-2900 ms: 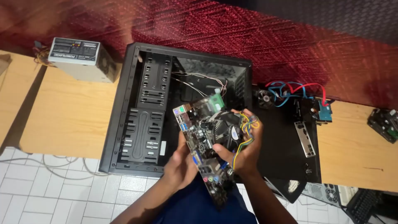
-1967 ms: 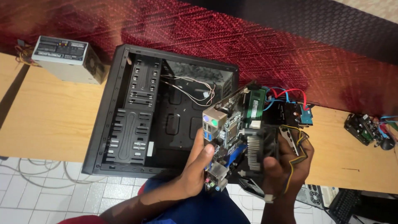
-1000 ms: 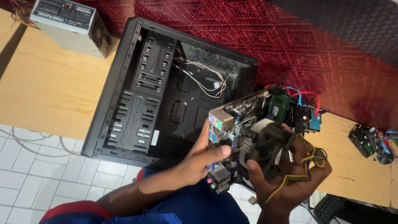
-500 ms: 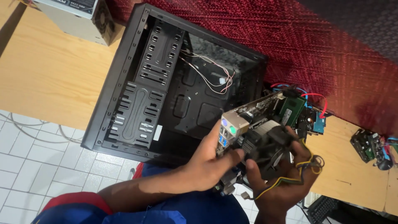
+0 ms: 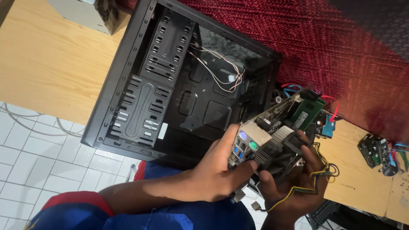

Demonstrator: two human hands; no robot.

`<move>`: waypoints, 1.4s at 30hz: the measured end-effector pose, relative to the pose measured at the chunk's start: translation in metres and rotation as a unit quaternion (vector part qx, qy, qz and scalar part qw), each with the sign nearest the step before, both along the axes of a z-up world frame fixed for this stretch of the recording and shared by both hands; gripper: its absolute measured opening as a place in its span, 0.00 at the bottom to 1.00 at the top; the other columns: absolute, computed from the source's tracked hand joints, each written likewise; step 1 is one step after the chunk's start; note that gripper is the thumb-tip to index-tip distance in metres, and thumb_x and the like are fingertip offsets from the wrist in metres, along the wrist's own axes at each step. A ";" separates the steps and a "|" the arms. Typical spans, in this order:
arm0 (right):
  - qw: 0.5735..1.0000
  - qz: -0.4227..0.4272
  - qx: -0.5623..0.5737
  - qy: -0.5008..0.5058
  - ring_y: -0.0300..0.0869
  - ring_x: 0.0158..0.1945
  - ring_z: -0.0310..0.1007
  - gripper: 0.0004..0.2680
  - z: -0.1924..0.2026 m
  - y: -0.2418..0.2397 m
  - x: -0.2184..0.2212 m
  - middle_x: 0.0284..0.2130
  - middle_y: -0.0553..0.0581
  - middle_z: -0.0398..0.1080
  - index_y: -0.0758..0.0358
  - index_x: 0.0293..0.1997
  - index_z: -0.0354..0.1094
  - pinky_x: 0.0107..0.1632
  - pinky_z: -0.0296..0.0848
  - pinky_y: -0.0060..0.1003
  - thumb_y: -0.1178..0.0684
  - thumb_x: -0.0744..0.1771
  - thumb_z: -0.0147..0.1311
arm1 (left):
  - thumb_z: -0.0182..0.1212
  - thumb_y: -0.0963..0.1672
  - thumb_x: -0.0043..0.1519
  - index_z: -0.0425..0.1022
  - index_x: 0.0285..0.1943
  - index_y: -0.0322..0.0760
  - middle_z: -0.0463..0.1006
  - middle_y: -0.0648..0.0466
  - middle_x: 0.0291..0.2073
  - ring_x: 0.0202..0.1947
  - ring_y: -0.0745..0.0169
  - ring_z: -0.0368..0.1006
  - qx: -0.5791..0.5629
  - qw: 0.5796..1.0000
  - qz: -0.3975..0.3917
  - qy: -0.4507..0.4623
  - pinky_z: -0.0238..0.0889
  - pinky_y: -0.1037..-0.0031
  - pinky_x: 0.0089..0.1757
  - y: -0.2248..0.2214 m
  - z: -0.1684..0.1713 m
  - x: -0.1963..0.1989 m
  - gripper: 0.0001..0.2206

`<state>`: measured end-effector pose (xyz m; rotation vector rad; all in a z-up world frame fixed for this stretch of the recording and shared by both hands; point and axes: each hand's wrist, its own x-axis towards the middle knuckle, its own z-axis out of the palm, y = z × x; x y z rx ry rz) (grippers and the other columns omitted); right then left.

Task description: Installing a motherboard into a computer case and securing it with screws using a screwdriver.

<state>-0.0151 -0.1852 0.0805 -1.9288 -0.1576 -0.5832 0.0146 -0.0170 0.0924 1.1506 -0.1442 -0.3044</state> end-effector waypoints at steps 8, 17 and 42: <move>1.000 0.000 -0.004 0.007 0.63 0.74 0.62 0.26 0.000 0.001 0.000 0.67 0.81 0.58 0.71 0.64 0.54 0.74 0.69 0.52 0.53 0.61 0.61 | 0.52 0.42 0.59 0.63 0.59 0.32 0.77 0.51 0.39 0.39 0.64 0.71 -0.002 1.000 -0.013 0.009 0.67 0.68 0.41 0.003 0.005 0.003 0.18; 0.996 -0.017 -0.047 0.073 0.56 0.71 0.63 0.27 0.009 0.003 0.014 0.65 0.75 0.61 0.75 0.63 0.58 0.74 0.68 0.48 0.60 0.59 0.66 | 0.60 0.46 0.61 0.54 0.73 0.30 0.71 0.45 0.62 0.62 0.57 0.68 -0.135 0.990 0.032 -0.005 0.63 0.67 0.62 -0.019 -0.037 0.008 0.32; 0.875 0.177 -0.233 0.386 0.41 0.56 0.79 0.18 0.102 -0.027 0.127 0.66 0.51 0.68 0.56 0.59 0.67 0.46 0.83 0.35 0.57 0.62 0.60 | 0.60 0.43 0.59 0.78 0.42 0.29 0.83 0.43 0.34 0.34 0.48 0.80 -0.361 0.858 -0.090 0.355 0.74 0.58 0.40 0.005 -0.091 0.094 0.10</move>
